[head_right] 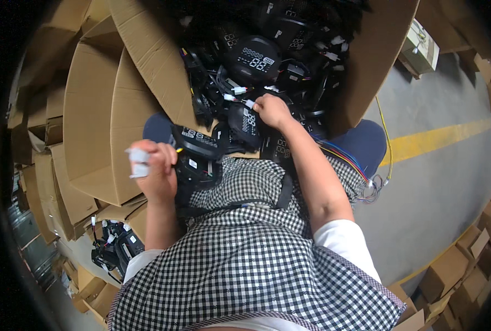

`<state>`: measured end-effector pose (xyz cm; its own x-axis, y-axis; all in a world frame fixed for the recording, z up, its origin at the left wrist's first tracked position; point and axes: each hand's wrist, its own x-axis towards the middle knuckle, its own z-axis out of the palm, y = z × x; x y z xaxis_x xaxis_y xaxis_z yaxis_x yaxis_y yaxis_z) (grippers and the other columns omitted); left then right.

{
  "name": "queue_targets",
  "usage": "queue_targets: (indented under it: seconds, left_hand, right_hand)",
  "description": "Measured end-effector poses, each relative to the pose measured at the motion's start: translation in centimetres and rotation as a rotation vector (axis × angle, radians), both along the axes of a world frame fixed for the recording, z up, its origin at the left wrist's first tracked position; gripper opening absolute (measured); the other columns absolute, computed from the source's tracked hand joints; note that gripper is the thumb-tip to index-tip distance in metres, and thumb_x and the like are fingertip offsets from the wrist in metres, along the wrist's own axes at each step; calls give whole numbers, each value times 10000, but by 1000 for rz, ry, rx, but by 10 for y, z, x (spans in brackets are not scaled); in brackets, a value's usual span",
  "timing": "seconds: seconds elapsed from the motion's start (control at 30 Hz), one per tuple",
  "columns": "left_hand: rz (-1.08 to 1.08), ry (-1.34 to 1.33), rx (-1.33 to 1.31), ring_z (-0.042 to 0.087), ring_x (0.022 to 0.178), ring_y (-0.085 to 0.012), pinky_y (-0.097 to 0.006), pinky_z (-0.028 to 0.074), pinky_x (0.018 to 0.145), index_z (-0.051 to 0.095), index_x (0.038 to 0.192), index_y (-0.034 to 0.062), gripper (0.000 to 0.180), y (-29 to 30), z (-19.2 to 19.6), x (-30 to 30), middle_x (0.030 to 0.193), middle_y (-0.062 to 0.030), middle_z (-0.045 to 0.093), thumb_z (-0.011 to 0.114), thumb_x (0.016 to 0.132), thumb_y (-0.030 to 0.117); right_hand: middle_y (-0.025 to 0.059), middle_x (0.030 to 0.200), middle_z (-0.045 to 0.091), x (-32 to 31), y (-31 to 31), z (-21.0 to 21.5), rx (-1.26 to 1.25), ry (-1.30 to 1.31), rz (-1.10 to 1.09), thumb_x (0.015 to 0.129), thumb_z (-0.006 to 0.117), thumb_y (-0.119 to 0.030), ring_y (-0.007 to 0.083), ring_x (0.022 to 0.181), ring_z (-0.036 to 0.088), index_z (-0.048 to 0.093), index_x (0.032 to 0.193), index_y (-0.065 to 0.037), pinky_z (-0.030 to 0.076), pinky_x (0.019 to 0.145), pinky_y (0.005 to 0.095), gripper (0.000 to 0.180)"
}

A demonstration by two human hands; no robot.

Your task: Sorting and inspecting electronic components with displays and wiring harnesses from large cardboard boxes.

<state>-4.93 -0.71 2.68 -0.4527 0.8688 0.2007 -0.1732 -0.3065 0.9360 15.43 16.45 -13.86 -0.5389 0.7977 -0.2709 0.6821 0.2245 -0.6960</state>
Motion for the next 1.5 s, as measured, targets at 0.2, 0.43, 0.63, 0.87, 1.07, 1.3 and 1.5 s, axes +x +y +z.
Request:
queue_targets:
  seconds: [0.2,0.43,0.63,0.87,1.07,1.3,1.5]
  left_hand:
    - [-271,75,-606,403,559,1,-174,336,495,612,1159,0,269,0,-7,35,784,21,616,598,951,170]
    - [-247,340,-646,475,549,-14,-173,391,481,583,1195,-6,314,23,-26,50,1019,-56,692,564,975,217]
    - [-337,466,-820,512,529,-35,-195,426,486,647,1051,16,252,18,-31,50,855,-29,694,599,956,245]
    - [-351,189,-629,554,655,-33,-184,454,541,634,1126,16,285,19,-21,59,968,-50,696,591,963,245]
    - [-422,302,-491,527,755,-31,-186,430,690,631,1112,21,229,11,-23,53,826,33,614,643,932,162]
    - [-714,614,-469,564,690,-67,-215,462,654,650,1074,1,211,2,-15,45,776,-7,637,643,922,146]
    - [-694,618,-600,626,698,-126,-253,464,625,656,927,22,137,-7,-14,42,762,-54,660,684,872,145]
  right_hand:
    - [143,976,602,14,-69,80,388,486,-88,774,658,0,336,825,624,615,849,-9,509,695,387,86]
    - [146,1049,630,34,-119,89,500,376,-27,778,673,-28,328,829,656,608,897,-13,550,675,392,136]
    - [151,1072,644,39,-131,101,376,433,-331,835,637,-1,309,898,639,637,951,9,522,751,358,116]
    - [178,1137,623,37,-141,102,256,465,-76,837,652,-43,338,909,651,631,921,4,550,743,378,98]
    - [154,1059,661,48,-144,140,200,405,-5,832,667,-95,294,796,676,647,873,-11,555,659,368,96]
    - [78,650,635,52,-127,161,341,182,64,839,621,-139,264,578,637,635,810,-81,489,503,366,67]
    - [77,704,662,61,-122,161,184,148,213,840,612,-176,288,633,644,659,807,-105,492,535,397,92]
